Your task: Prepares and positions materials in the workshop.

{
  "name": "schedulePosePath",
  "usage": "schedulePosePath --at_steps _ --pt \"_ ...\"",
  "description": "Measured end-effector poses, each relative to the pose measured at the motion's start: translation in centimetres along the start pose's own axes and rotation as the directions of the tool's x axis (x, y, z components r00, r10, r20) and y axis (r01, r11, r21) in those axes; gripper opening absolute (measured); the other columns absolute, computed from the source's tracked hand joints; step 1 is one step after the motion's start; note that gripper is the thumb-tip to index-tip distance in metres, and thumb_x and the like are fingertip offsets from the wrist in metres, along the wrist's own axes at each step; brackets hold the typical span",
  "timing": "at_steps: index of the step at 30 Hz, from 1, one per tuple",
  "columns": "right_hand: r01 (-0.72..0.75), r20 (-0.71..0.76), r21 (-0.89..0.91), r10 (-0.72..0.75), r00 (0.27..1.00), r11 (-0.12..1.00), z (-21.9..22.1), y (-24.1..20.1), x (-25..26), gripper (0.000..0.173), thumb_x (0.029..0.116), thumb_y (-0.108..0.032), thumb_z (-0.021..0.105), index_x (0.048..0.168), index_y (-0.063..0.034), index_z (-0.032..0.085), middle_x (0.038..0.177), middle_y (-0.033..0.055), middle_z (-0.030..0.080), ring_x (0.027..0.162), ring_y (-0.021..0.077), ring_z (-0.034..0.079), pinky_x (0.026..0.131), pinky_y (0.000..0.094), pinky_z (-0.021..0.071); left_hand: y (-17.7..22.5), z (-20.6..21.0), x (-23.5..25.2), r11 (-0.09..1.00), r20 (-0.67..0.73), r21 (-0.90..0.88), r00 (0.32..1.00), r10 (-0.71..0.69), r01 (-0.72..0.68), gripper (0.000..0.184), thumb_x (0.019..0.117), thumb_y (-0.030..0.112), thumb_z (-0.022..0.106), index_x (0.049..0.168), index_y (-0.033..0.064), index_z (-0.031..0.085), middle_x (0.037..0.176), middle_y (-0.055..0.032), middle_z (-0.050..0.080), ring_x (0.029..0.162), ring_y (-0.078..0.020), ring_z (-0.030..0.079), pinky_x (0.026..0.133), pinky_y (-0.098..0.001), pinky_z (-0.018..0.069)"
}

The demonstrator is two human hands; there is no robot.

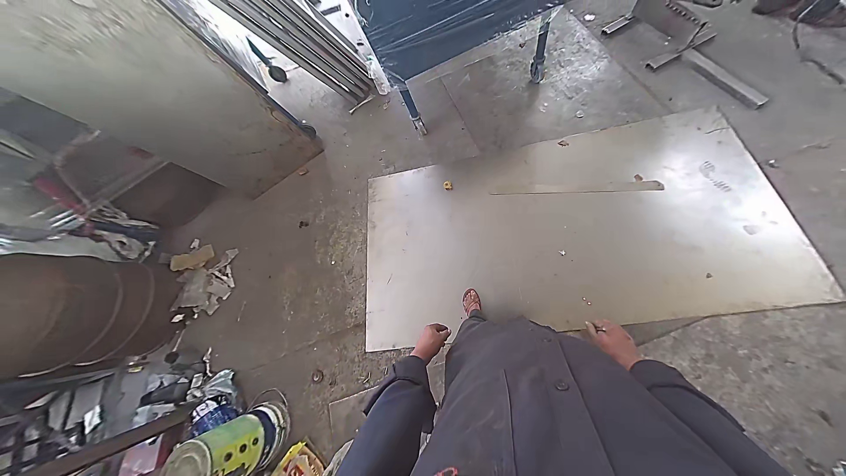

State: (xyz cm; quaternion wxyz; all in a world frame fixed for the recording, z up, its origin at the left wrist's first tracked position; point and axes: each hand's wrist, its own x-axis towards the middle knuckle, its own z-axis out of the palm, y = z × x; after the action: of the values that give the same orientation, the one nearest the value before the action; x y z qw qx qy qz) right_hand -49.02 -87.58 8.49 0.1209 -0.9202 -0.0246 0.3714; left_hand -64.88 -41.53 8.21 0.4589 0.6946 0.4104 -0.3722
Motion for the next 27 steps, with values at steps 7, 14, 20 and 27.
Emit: schedulePosePath --at_steps 7,14,20,27 --pt "-0.206 -0.069 0.166 0.22 0.973 0.964 0.9 0.6 0.0 0.048 0.1082 -0.042 0.047 0.109 -0.0029 0.075 0.119 0.0236 0.071 0.121 0.0397 0.064 0.103 0.0603 0.0474 1.1 -1.0 0.3 0.999 -0.017 0.008 0.999 0.034 -0.034 0.037 0.1053 0.03 0.059 0.13 0.0051 0.067 0.119 -0.0162 0.071 0.102 -0.0263 0.071 0.09 -0.0467 0.0565" --pt "-0.252 -0.073 0.294 0.284 0.956 0.922 1.8 -0.6 -0.6 0.04 0.1051 -0.039 0.056 0.114 -0.0058 0.076 0.12 0.0239 0.071 0.121 0.0409 0.065 0.104 0.0625 0.046 -0.9 -3.3 2.8 0.999 0.022 -0.002 0.999 -0.04 0.04 0.037 0.1055 0.029 0.059 0.129 0.0028 0.067 0.119 -0.019 0.07 0.104 -0.03 0.07 0.093 -0.0496 0.0551" --pt "-0.33 -0.03 0.297 0.354 0.935 0.896 -0.2 -5.4 1.4 0.038 0.1049 -0.036 0.058 0.115 -0.0046 0.076 0.121 0.0249 0.071 0.122 0.0416 0.064 0.105 0.0623 0.0447 0.8 -7.9 6.2 0.998 0.063 0.013 0.996 -0.055 0.054 0.037 0.1059 0.03 0.058 0.129 0.0019 0.067 0.119 -0.019 0.07 0.104 -0.0292 0.07 0.094 -0.0489 0.0548" --pt "-0.26 -0.017 0.186 0.267 0.963 0.948 -4.0 -16.1 8.7 0.056 0.1094 -0.046 0.045 0.1 0.0 0.075 0.107 0.0262 0.072 0.111 0.042 0.067 0.096 0.0621 0.0475 6.8 -17.7 12.3 0.999 0.064 0.051 0.998 -0.002 -0.001 0.038 0.1055 0.031 0.058 0.129 0.0035 0.067 0.118 -0.0177 0.071 0.102 -0.0279 0.07 0.092 -0.048 0.0549"
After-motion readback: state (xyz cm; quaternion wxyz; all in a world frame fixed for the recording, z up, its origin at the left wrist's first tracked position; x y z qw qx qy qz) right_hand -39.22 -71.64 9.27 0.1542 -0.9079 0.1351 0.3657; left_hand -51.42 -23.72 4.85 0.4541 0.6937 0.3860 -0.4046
